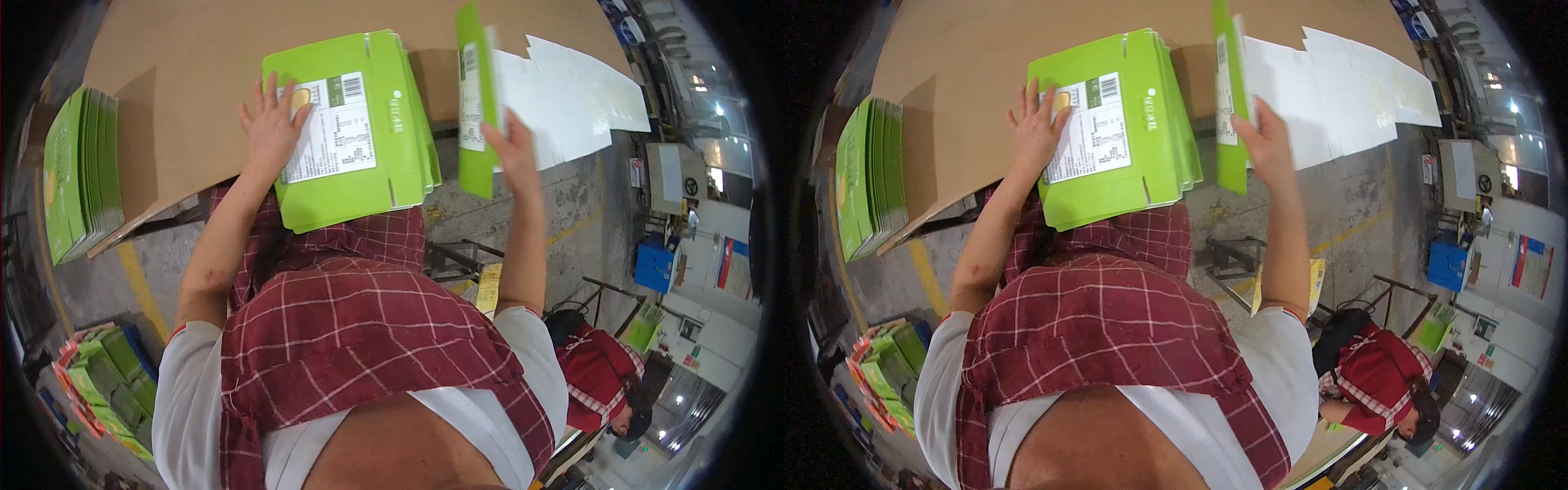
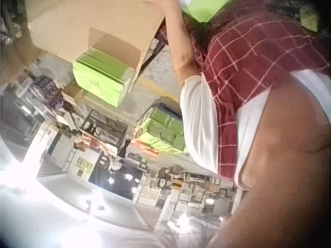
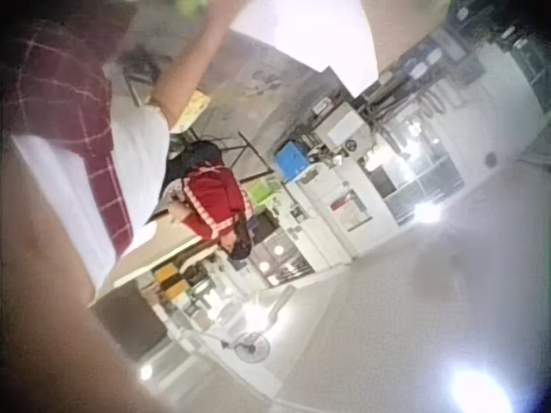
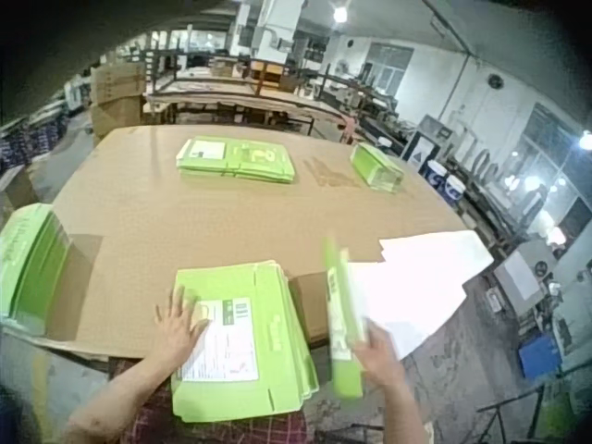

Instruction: Stacking and aligning printed cardboard packaging sheets on a work table.

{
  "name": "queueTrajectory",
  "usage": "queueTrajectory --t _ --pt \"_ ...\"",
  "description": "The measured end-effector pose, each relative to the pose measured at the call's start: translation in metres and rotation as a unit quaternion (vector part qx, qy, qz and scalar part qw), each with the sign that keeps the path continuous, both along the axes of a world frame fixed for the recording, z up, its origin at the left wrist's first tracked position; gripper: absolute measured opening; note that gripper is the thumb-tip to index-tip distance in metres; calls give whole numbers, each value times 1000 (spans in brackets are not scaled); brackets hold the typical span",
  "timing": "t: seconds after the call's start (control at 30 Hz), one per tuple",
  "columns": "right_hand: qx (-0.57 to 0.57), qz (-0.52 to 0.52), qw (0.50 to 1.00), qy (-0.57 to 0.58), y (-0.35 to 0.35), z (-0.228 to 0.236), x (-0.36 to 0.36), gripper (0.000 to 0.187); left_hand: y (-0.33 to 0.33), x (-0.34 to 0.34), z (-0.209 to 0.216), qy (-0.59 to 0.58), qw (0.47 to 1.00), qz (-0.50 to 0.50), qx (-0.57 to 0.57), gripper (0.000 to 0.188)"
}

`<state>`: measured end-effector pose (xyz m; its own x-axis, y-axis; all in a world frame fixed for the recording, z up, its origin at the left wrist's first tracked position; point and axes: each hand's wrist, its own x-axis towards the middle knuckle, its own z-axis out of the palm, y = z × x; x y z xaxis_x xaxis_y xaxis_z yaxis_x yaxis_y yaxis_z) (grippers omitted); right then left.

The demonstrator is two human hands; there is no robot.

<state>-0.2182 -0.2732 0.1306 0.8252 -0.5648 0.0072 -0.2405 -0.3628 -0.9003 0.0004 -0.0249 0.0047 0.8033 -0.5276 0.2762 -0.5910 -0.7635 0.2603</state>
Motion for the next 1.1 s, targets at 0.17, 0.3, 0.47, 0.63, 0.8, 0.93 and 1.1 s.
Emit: queueTrajectory --t 0.17,0.3,0.47,0.63,0.8,0.93,1.1 --pt "345 46 923 -166 55 68 4 45 -3 1 -5 26 995 -57 -74 45" --pt "399 35 908 -120 52 1 26 48 -2 10 -6 210 929 -103 -288 53" --pt "476 38 879 -16 79 -47 53 41 -1 7 21 407 771 -105 -479 67" --pt "313 92 942 84 84 -40 55 37 1 1 14 153 983 -36 -92 60" --pt "44 -26 997 64 -11 -52 25 37 -8 -8 7 -5 1000 -18 16 52" --pt "46 10 998 44 -14 -92 41 47 -10 -8 7 -20 999 -24 15 53" --pt "144 105 983 -49 25 -38 114 52 -11 -10 9 -41 996 -36 76 54"
